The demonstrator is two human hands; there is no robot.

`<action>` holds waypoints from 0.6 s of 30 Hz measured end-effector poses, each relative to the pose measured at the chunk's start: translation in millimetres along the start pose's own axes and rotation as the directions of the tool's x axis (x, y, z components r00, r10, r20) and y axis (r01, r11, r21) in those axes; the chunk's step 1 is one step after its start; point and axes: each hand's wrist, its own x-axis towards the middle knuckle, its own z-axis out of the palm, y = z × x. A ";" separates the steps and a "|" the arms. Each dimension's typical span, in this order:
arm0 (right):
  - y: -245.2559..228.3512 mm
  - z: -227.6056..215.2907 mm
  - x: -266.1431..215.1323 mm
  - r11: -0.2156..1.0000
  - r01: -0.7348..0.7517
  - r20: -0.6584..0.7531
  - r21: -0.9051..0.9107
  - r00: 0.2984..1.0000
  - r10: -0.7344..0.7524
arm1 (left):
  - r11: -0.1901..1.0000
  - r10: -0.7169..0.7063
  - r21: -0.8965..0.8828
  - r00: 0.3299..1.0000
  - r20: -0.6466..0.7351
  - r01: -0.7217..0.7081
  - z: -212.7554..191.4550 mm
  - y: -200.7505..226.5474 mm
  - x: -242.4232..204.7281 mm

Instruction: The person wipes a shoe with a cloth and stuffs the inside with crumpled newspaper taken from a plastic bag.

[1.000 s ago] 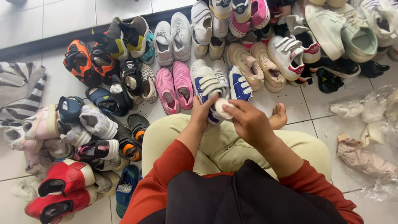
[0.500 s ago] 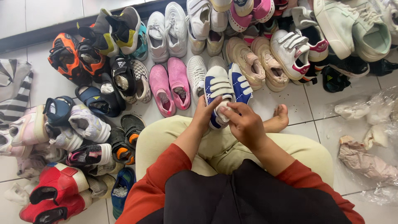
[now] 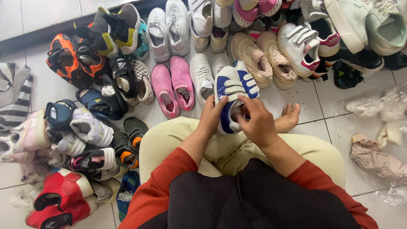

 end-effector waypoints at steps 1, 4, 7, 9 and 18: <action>5.4 2.8 -0.9 0.998 -0.055 -0.058 -0.039 0.997 0.053 | 1.000 0.015 -0.027 1.000 0.014 -0.015 2.7 0.9 -2.6; -1.3 -15.6 18.5 0.995 -0.101 -0.114 -0.007 0.988 0.099 | 0.993 0.031 -0.115 0.994 0.106 -0.019 4.5 -9.9 -3.6; 5.2 -18.7 17.7 0.925 -0.343 0.208 0.166 0.929 0.307 | 0.977 0.003 -0.212 0.986 0.167 0.033 5.3 -6.0 -4.7; 5.5 -12.4 15.6 0.919 -0.358 0.241 0.162 0.918 0.315 | 0.979 0.023 -0.204 0.981 0.194 0.017 6.6 2.9 -9.8; 18.2 3.2 5.0 0.977 -0.182 0.087 0.115 0.981 0.172 | 1.000 -0.003 0.018 0.966 0.257 -0.002 3.6 8.6 -16.6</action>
